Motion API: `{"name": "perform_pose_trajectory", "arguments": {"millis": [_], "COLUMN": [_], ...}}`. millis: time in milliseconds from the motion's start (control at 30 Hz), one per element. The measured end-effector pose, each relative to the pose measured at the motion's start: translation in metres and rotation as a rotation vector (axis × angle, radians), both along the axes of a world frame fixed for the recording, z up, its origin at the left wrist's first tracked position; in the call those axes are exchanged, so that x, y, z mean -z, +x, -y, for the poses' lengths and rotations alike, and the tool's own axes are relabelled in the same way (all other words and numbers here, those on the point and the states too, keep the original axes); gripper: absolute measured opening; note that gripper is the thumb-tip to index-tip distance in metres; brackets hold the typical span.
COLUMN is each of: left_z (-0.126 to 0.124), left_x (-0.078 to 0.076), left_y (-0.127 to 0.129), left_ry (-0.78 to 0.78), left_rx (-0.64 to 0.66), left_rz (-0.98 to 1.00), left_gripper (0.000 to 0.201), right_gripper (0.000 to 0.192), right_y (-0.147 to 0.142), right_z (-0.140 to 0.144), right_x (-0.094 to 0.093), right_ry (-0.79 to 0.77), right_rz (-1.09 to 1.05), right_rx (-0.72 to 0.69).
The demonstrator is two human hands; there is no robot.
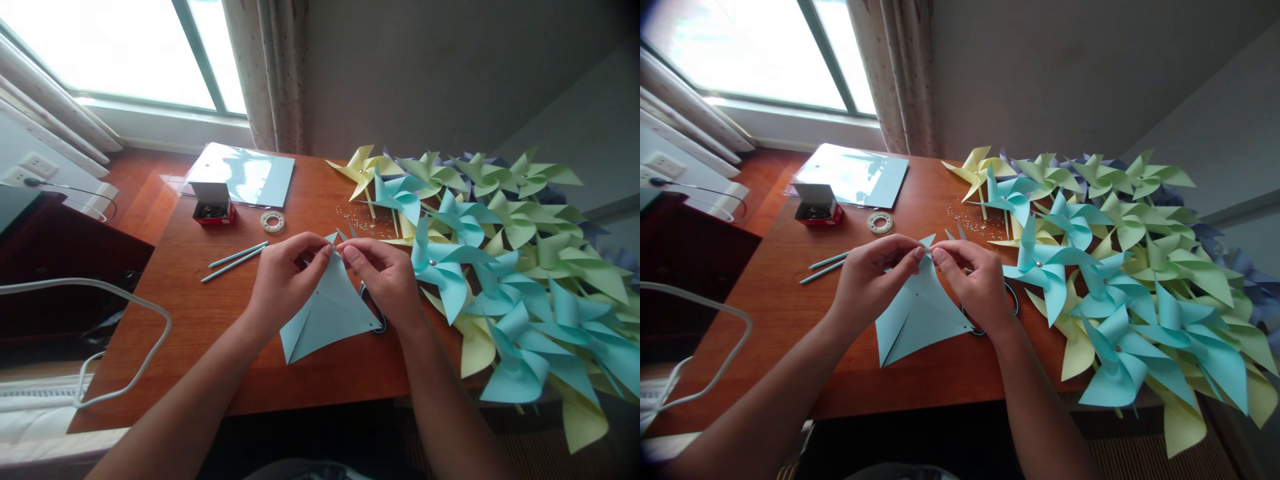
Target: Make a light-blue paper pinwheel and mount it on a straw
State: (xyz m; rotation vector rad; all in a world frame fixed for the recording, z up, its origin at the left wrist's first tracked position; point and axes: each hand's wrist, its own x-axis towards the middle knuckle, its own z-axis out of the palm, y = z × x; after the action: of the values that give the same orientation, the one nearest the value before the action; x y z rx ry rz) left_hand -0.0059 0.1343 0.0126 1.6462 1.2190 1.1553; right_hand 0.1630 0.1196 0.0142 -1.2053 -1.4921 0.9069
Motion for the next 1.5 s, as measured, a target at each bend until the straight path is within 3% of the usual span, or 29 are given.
{"name": "perform_pose_trajectory", "arguments": {"millis": [400,600,1100,1500], "left_z": [-0.001,-0.001,-0.003,-0.002], "left_x": [-0.003,-0.005,0.006,0.005], "left_y": [0.003,0.003,0.001,0.001], "left_ry": [-0.187,-0.174,-0.125,-0.085], "left_rx": [0.123,0.046,0.085,-0.031], "left_rz": [0.202,0.231,0.191,0.126], "left_gripper": [0.021,0.021,0.012,0.01], "right_gripper": [0.005,0.008,0.007,0.008], "right_y": [0.002,-0.001,-0.003,-0.008], "right_z": [-0.002,-0.001,-0.001,0.002], "right_x": [0.0,0.0,0.002,0.0], "right_ry": [-0.023,-0.02,0.02,0.291], "right_rz": [-0.053,0.012,0.035,0.284], "right_rx": [0.018,0.03,0.057,0.053]}}
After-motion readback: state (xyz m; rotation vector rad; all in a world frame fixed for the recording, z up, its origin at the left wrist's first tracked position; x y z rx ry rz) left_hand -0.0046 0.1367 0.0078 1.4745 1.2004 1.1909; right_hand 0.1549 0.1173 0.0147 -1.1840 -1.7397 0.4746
